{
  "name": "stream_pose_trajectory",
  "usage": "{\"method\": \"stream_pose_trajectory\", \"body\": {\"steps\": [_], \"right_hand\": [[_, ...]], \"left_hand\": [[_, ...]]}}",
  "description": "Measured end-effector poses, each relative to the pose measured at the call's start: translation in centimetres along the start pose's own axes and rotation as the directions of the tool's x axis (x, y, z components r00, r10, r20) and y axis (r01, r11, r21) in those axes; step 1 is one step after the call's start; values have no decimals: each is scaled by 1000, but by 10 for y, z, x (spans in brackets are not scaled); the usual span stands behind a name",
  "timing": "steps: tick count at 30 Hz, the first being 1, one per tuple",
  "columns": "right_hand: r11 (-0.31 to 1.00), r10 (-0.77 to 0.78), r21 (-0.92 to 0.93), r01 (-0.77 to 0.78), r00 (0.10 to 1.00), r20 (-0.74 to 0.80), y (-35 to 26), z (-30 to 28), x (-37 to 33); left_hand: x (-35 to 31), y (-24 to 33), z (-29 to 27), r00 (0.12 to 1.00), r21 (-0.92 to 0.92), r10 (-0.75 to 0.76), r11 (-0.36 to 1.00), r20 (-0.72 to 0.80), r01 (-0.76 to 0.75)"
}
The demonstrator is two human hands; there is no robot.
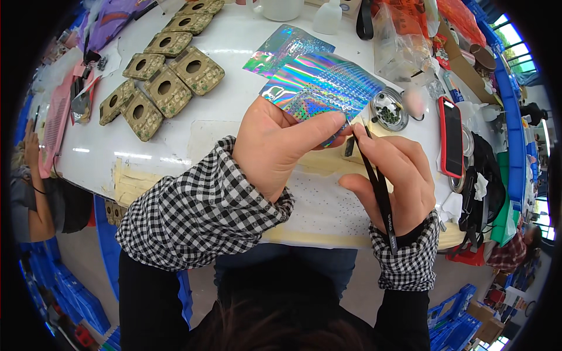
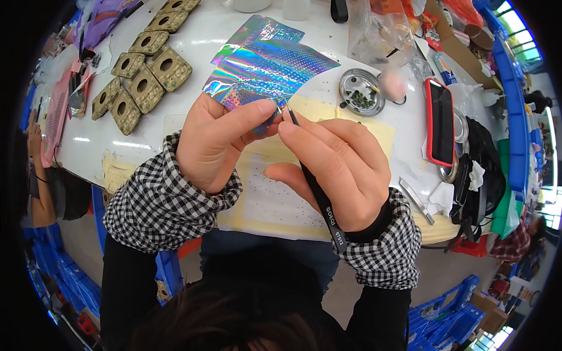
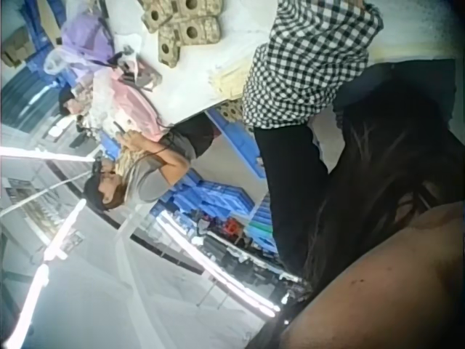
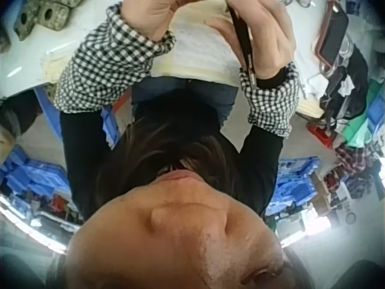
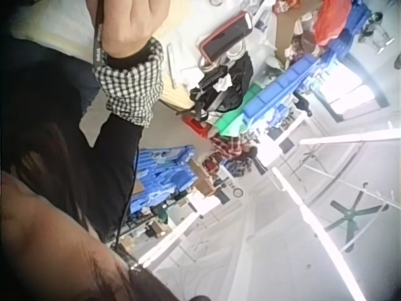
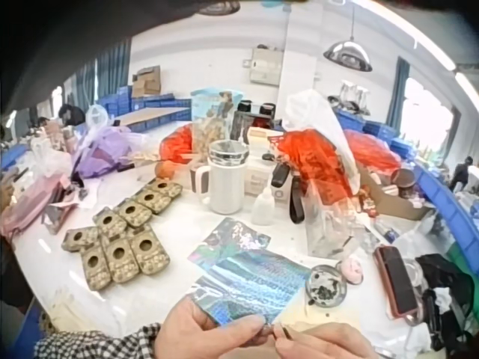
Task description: Applying small decorative items to a holographic sheet using tweezers.
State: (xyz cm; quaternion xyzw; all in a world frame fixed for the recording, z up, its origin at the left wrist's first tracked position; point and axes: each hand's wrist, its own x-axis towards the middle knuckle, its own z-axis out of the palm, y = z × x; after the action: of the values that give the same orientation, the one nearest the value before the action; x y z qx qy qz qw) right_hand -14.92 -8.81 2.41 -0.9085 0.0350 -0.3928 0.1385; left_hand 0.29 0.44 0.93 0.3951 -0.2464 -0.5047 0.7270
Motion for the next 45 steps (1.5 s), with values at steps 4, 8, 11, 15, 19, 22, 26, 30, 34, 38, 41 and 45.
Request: {"method": "stream_pose_trajectory", "body": {"steps": [4,8,11,15,19,22,26,30,34,38,41,45], "right_hand": [[998,-21,-60,21,1000,2,1,-2,-2],[991,-71,-115,74,997,25,3,-5,0],[991,-51,-120,56,998,44,1,-5,0],[996,17,-84,-12,998,57,-4,-5,0],[996,11,-89,-6,998,57,-3,-4,0],[996,8,-92,-3,998,58,-3,-4,0],[988,-79,-131,85,996,48,3,-3,-1],[982,-110,-149,115,993,39,4,-3,-1],[969,-168,-179,170,985,28,7,1,-1],[953,-208,-221,209,978,30,7,1,-2],[944,-236,-231,235,972,27,8,3,-3],[942,-244,-229,246,969,36,9,3,-3]], "left_hand": [[-2,2,1,1000,13,-4,1000,-4,4],[-1,2,0,1000,34,-3,999,-19,4],[-1,1,3,999,32,26,999,-22,-26],[-1,2,3,1000,29,28,999,-10,-28],[-2,3,4,999,0,27,1000,-33,-27],[-2,4,5,999,3,29,1000,-42,-29],[-2,4,5,999,2,20,1000,-44,-20],[-2,3,3,1000,32,5,999,-13,-4],[-2,1,1,1000,36,-1,999,-17,2],[-2,2,1,1000,38,-9,999,-5,10],[-2,2,1,1000,37,-20,999,-9,20],[-2,2,1,1000,22,-16,1000,-9,16]]}}
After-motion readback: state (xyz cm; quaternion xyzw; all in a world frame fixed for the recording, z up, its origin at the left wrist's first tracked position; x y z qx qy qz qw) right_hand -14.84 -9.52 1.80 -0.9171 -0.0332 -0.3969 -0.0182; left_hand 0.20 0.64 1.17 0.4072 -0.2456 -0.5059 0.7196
